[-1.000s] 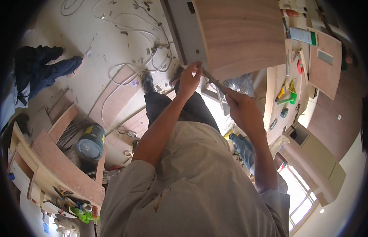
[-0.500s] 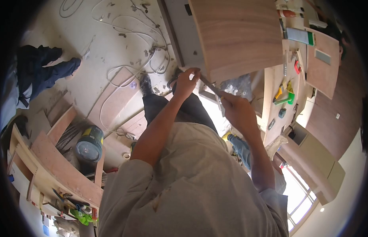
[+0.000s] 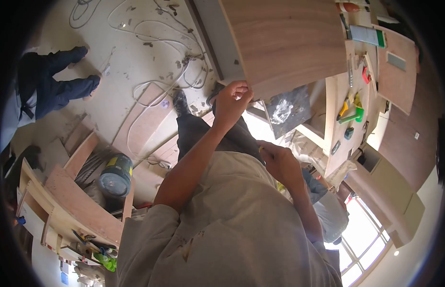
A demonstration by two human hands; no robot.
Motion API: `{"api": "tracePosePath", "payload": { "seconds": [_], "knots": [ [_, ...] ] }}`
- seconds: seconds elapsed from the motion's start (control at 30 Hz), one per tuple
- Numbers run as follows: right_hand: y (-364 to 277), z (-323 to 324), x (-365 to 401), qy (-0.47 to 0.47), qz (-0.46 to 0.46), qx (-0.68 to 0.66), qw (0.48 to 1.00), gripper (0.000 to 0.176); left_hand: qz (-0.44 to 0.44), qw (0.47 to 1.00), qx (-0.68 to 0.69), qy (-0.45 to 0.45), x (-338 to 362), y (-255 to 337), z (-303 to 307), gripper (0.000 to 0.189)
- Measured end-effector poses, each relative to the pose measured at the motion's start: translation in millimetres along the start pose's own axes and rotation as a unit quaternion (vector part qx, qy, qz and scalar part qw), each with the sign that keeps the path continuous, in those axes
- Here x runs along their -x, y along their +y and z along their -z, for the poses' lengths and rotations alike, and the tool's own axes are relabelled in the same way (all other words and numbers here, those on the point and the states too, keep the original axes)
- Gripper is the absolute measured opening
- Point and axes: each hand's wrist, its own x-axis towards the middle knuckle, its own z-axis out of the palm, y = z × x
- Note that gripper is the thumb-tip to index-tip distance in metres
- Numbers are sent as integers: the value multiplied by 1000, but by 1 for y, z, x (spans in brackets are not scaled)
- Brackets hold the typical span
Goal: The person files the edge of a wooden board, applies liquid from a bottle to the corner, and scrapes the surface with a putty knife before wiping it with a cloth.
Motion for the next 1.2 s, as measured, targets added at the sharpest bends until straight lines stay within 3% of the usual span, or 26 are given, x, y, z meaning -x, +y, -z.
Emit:
{"api": "tracePosePath", "payload": {
  "seconds": [0.27,0.47,0.57,0.67,0.87,0.97,1.2],
  "knots": [
    [13,-4,1,-14,-28,-11,999,30,-56,986,-79,134,1,-1,-24,25],
    [21,-2,-2,-18,-42,-36,998,30,-100,972,-111,180,1,-9,-36,19],
    [31,-8,-4,-4,-25,-34,999,30,-96,976,-67,184,3,-5,-39,17],
    [36,-11,-6,-12,-27,-51,998,30,-62,978,-127,152,5,-3,-35,22],
    [48,-24,-14,-12,-8,-67,998,30,-39,984,-100,145,4,3,-29,22],
    [46,-26,-21,-35,-22,-80,996,30,33,990,-75,112,1,9,-22,27],
    [51,-28,-34,-59,-81,-128,987,32,36,994,-71,74,3,17,-18,30]
  ]
}}
